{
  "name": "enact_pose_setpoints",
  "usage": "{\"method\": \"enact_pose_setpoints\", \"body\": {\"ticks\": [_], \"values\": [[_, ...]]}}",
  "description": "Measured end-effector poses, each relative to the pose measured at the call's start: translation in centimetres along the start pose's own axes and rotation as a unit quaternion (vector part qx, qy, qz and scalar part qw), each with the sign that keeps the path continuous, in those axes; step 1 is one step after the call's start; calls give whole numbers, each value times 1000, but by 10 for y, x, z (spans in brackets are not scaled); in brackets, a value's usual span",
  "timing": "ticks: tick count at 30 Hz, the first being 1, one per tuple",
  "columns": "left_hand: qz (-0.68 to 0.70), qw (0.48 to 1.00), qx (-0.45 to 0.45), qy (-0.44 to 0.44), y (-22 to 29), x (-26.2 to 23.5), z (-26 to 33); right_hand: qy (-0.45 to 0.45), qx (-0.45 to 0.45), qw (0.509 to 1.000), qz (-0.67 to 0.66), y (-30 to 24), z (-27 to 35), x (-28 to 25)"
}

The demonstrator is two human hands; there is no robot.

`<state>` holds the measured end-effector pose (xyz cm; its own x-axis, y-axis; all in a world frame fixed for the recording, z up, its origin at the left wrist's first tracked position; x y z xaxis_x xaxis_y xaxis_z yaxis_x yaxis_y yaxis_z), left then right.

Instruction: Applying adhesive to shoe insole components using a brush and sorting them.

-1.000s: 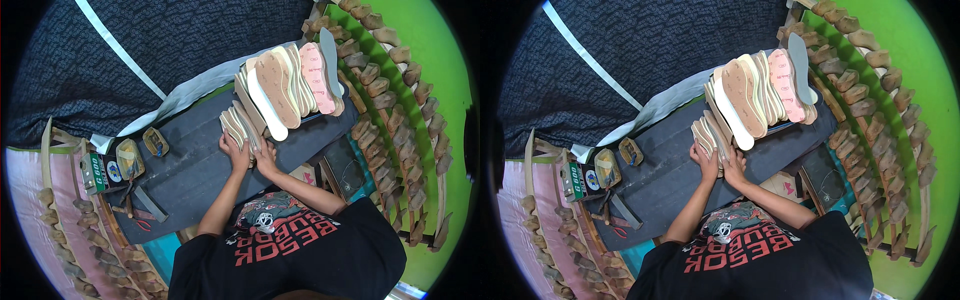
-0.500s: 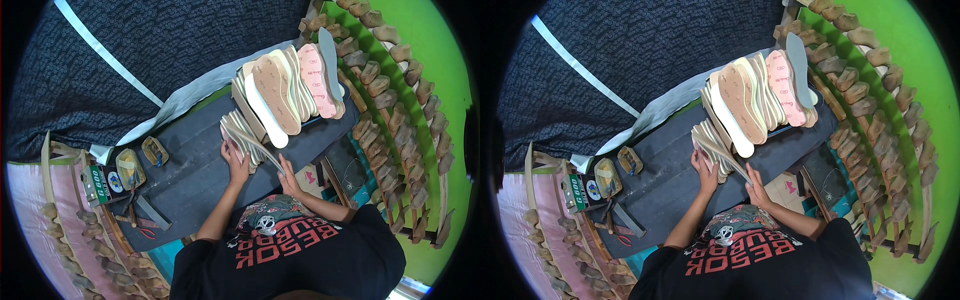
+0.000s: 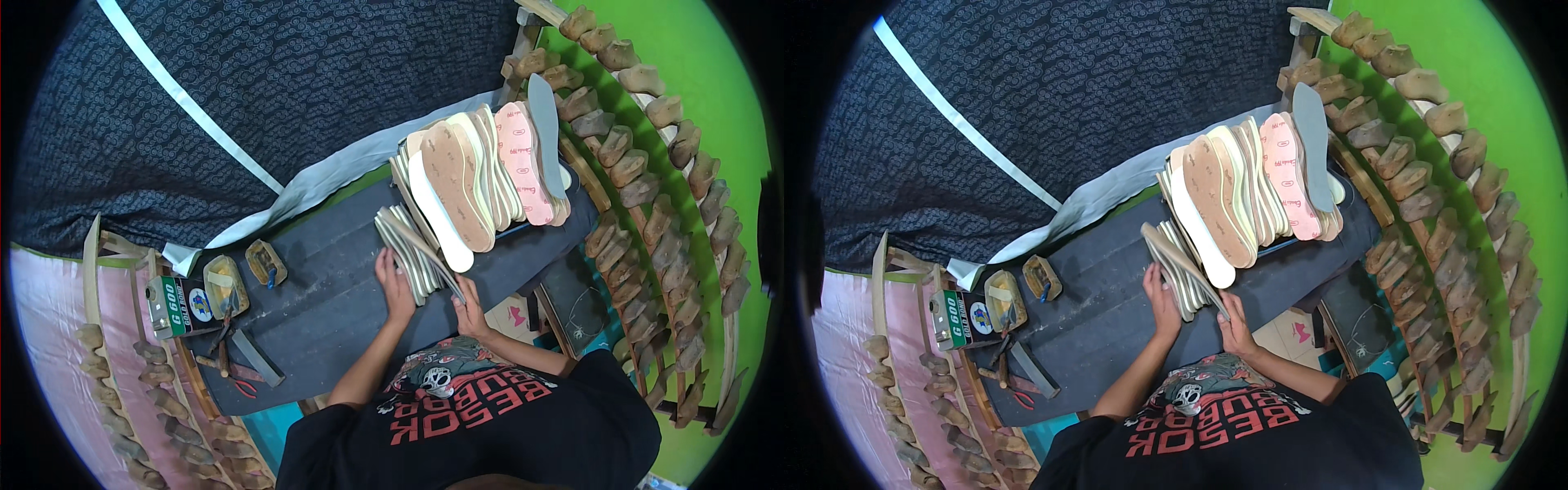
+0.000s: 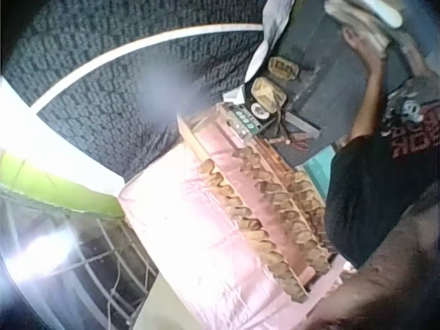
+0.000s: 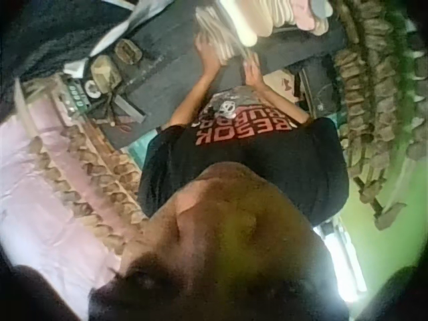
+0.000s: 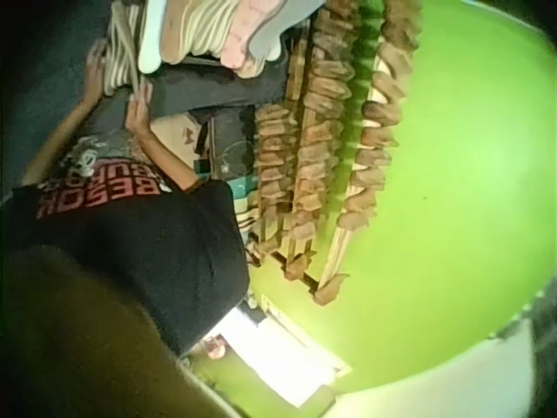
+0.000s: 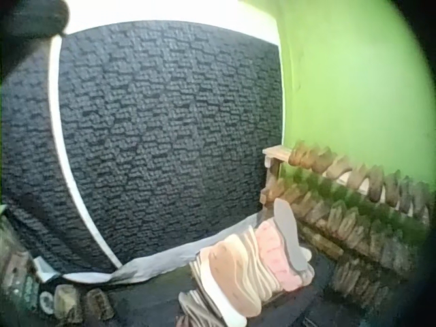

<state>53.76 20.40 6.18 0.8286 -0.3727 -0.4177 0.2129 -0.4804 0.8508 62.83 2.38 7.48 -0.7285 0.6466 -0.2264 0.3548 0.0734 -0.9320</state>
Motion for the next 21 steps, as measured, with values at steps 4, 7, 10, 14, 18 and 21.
{"method": "enact_pose_setpoints", "body": {"ticks": [4,7,10,14,18,21], "values": [[-28,996,-85,2,-5,-18,1,6,-22,999,30,-4,-10,6],[53,990,-110,-64,6,-5,-16,-16,0,998,62,-1,-9,10],[12,984,-79,-160,17,18,-38,-39,73,996,46,0,-13,20],[-40,989,-12,-139,23,17,-44,-55,84,994,52,-4,-11,29],[22,993,-1,-118,22,10,-40,-33,204,973,-105,26,-1,30],[45,994,-11,-97,16,8,-36,-44,142,989,-5,10,-11,31]]}}
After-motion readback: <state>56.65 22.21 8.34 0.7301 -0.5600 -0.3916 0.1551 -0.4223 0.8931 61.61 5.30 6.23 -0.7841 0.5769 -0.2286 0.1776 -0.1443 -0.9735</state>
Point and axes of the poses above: each hand's wrist, its own z-axis away from the middle knuckle, its own x-axis out of the palm, y = z × x, the point moved 7 cm from there along -z, towards the middle knuckle, and after that the axes turned 6 degrees about -z, right-handed, at the moved point
